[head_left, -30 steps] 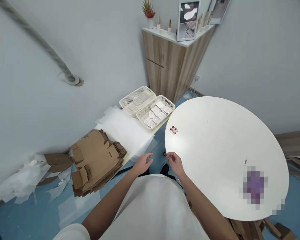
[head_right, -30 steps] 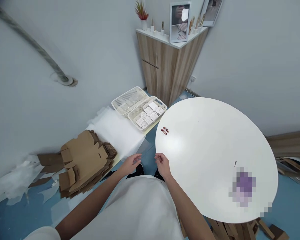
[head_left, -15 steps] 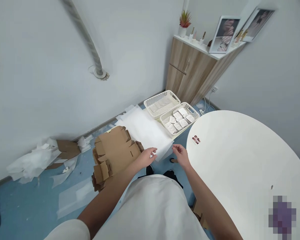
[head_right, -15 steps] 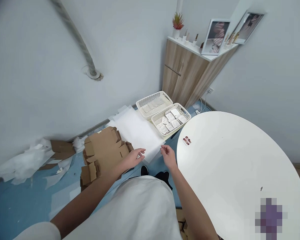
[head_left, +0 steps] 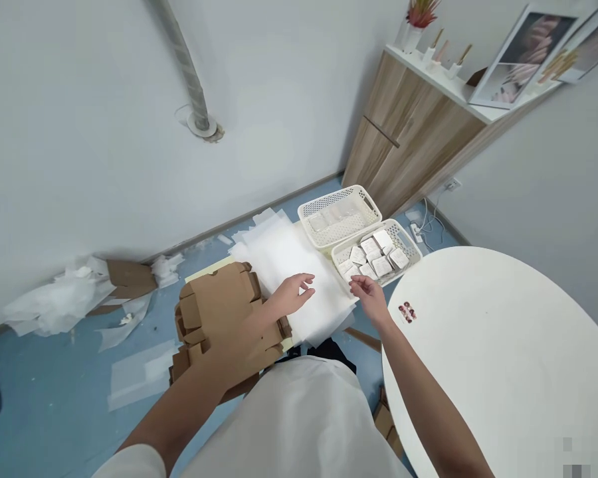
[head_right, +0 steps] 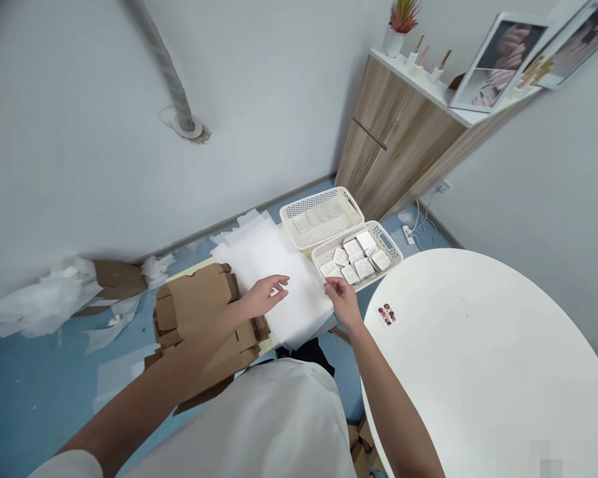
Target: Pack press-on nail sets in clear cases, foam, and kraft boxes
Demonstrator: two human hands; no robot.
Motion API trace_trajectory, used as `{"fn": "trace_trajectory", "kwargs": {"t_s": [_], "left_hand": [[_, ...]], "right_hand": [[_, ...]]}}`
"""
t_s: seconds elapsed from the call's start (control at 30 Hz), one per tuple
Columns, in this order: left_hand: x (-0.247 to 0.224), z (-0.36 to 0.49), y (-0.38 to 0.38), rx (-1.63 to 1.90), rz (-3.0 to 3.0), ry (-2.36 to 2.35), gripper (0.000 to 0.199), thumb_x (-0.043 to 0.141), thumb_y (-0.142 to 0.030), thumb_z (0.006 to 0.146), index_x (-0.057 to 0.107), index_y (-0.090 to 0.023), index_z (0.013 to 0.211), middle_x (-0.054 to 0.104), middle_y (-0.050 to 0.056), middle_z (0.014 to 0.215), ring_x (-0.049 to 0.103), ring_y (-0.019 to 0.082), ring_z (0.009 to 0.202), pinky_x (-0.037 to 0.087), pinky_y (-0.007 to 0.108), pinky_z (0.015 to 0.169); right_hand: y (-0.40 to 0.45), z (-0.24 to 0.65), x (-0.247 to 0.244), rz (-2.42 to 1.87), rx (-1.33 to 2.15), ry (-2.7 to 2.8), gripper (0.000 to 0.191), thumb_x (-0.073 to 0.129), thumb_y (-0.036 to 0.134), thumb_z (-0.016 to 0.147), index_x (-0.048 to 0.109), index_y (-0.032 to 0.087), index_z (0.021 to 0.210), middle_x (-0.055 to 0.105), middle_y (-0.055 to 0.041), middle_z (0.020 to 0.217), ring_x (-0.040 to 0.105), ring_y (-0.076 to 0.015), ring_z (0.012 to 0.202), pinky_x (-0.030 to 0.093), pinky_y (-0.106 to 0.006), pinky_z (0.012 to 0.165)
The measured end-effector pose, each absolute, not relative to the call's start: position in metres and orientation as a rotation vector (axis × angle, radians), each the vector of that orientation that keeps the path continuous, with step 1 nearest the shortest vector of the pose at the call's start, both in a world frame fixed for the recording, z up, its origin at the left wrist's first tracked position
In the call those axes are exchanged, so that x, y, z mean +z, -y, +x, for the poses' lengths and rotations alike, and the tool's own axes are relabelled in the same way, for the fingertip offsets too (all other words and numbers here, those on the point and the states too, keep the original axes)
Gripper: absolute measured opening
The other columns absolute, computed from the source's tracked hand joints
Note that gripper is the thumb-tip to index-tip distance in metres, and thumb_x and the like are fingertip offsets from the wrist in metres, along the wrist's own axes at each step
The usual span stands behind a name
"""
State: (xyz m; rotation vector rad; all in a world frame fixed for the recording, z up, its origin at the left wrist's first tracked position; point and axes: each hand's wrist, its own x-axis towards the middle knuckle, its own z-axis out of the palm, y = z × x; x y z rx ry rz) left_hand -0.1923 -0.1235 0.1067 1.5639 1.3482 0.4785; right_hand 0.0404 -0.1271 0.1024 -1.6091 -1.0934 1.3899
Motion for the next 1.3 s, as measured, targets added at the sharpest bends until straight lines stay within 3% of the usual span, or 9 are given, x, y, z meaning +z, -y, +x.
{"fn": "trace_trajectory", "kwargs": {"t_s": [0.17, 0.3, 0.47, 0.63, 0.93, 1.07, 1.3], "left_hand": [[0.101, -0.166, 0.052, 0.534, 1.402, -1.404, 0.034, 0.051, -0.036, 0.077, 0.055, -0.022, 0.108, 0.060, 0.006, 0.108, 0.059, 0.018, 0.092, 0.048, 0.032, 0.079], [0.085, -0.137, -0.014, 0.526, 1.302, -1.397, 0.035, 0.050, -0.033, 0.077, 0.054, -0.021, 0.110, 0.057, 0.007, 0.114, 0.056, 0.020, 0.101, 0.045, 0.033, 0.085], [0.060, -0.103, -0.089, 0.569, 1.092, -1.330, 0.045, 0.046, -0.027, 0.078, 0.045, -0.021, 0.123, 0.043, 0.007, 0.132, 0.044, 0.021, 0.118, 0.037, 0.035, 0.096], [0.044, -0.078, -0.136, 0.618, 0.877, -1.278, 0.047, 0.043, -0.037, 0.081, 0.041, -0.023, 0.125, 0.035, 0.005, 0.138, 0.035, 0.023, 0.125, 0.035, 0.040, 0.096], [0.015, -0.070, -0.149, 0.634, 0.829, -1.296, 0.050, 0.039, -0.036, 0.082, 0.035, -0.026, 0.130, 0.027, 0.001, 0.142, 0.024, 0.024, 0.130, 0.031, 0.043, 0.099], [0.003, -0.070, -0.148, 0.638, 0.873, -1.325, 0.051, 0.041, -0.038, 0.081, 0.036, -0.024, 0.130, 0.028, 0.001, 0.142, 0.024, 0.023, 0.130, 0.027, 0.040, 0.102], [0.008, -0.074, -0.140, 0.617, 0.897, -1.318, 0.052, 0.043, -0.038, 0.080, 0.039, -0.022, 0.129, 0.028, 0.003, 0.142, 0.025, 0.024, 0.130, 0.025, 0.040, 0.103]], "right_hand": [[0.039, 0.058, 0.083, -1.637, 1.321, 1.123, 0.031, 0.057, 0.030, 0.069, 0.057, 0.019, 0.097, 0.062, -0.0089, 0.100, 0.057, -0.0197, 0.092, 0.044, -0.038, 0.084], [-0.032, 0.079, 0.067, -1.634, 1.313, 1.198, 0.044, 0.050, 0.016, 0.066, 0.051, 0.020, 0.110, 0.054, -0.0083, 0.118, 0.052, -0.0189, 0.108, 0.038, -0.039, 0.095], [-0.111, 0.094, 0.045, -1.802, 1.318, 1.374, 0.055, 0.052, 0.017, 0.066, 0.044, 0.020, 0.120, 0.046, -0.0088, 0.129, 0.045, -0.0223, 0.116, 0.037, -0.043, 0.096], [-0.162, 0.091, 0.020, -1.924, 1.245, 1.638, 0.058, 0.059, 0.032, 0.067, 0.043, 0.020, 0.122, 0.046, -0.0100, 0.127, 0.048, -0.0258, 0.110, 0.038, -0.047, 0.093], [-0.175, 0.067, -0.013, -2.051, 1.012, 1.815, 0.076, 0.065, 0.042, 0.061, 0.034, 0.015, 0.126, 0.036, -0.0155, 0.125, 0.029, -0.0350, 0.121, 0.023, -0.052, 0.098], [-0.174, 0.060, -0.016, -2.065, 0.939, 1.808, 0.066, 0.064, 0.048, 0.061, 0.041, 0.018, 0.115, 0.034, -0.0134, 0.121, 0.032, -0.0342, 0.116, 0.026, -0.050, 0.095], [-0.165, 0.056, -0.002, -2.196, 0.957, 1.804, 0.054, 0.068, 0.041, 0.057, 0.045, 0.019, 0.101, 0.043, -0.0103, 0.105, 0.042, -0.0300, 0.103, 0.031, -0.047, 0.089]]}}
